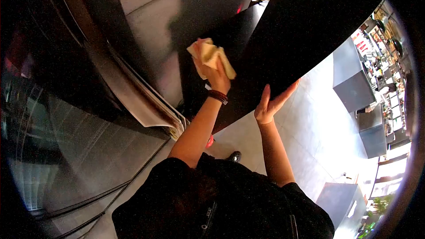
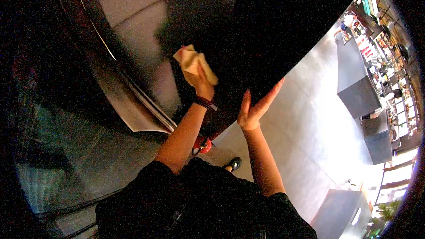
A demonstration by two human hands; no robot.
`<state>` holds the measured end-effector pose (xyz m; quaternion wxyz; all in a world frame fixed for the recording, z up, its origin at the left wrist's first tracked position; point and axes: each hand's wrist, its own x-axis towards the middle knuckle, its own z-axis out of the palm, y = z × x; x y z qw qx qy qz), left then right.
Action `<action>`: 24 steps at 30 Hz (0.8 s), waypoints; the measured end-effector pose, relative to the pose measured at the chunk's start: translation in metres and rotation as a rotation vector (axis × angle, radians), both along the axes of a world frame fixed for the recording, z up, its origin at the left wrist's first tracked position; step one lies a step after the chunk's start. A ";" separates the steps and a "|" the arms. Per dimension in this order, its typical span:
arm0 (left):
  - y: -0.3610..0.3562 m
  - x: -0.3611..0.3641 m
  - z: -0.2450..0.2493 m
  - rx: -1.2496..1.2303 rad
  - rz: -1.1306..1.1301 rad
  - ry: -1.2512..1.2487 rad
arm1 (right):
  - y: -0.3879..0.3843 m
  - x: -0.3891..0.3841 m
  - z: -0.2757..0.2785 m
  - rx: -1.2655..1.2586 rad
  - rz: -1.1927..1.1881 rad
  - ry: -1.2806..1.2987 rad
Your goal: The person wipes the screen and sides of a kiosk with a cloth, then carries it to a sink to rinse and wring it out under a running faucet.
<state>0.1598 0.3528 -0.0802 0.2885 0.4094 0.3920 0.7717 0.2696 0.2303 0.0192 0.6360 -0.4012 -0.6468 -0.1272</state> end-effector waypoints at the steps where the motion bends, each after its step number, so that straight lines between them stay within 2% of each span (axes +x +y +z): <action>1: 0.017 -0.002 -0.016 -0.040 -0.022 -0.166 | 0.000 0.001 -0.001 -0.003 -0.004 -0.005; 3: 0.021 -0.010 -0.004 -0.079 0.110 -0.278 | -0.002 0.001 0.000 -0.012 -0.009 -0.016; 4: 0.018 -0.016 0.007 -0.070 0.209 -0.177 | -0.001 0.001 0.002 -0.019 -0.006 -0.012; 6: -0.007 -0.035 0.055 -0.233 -0.080 -0.493 | 0.000 0.001 0.004 -0.035 0.002 -0.001; 8: 0.023 -0.037 0.001 -0.153 0.047 -0.339 | 0.003 0.001 0.003 -0.017 0.006 0.015; 9: 0.025 -0.038 -0.006 -0.158 0.024 -0.396 | 0.004 0.000 0.003 -0.008 0.009 0.023; 11: -0.005 -0.034 0.032 -0.248 -0.081 -0.571 | 0.005 0.001 0.001 0.012 0.011 0.009; 14: -0.026 -0.003 0.044 -0.170 0.209 -0.117 | 0.006 0.001 0.000 0.025 0.045 0.025; 15: -0.028 0.005 0.050 -0.071 0.170 -0.193 | 0.006 0.002 -0.001 0.026 0.058 0.035; 20: -0.044 0.000 0.113 0.205 0.210 0.457 | 0.016 0.010 -0.015 -0.016 -0.003 -0.026; 21: -0.030 0.008 0.093 0.089 0.066 0.305 | 0.024 0.012 -0.015 -0.013 0.003 -0.047; 22: -0.041 0.016 0.110 0.131 -0.004 0.101 | 0.031 0.012 -0.016 0.072 -0.032 -0.035; 24: -0.020 0.022 0.073 0.054 0.001 0.063 | 0.047 0.017 -0.018 0.080 0.007 -0.055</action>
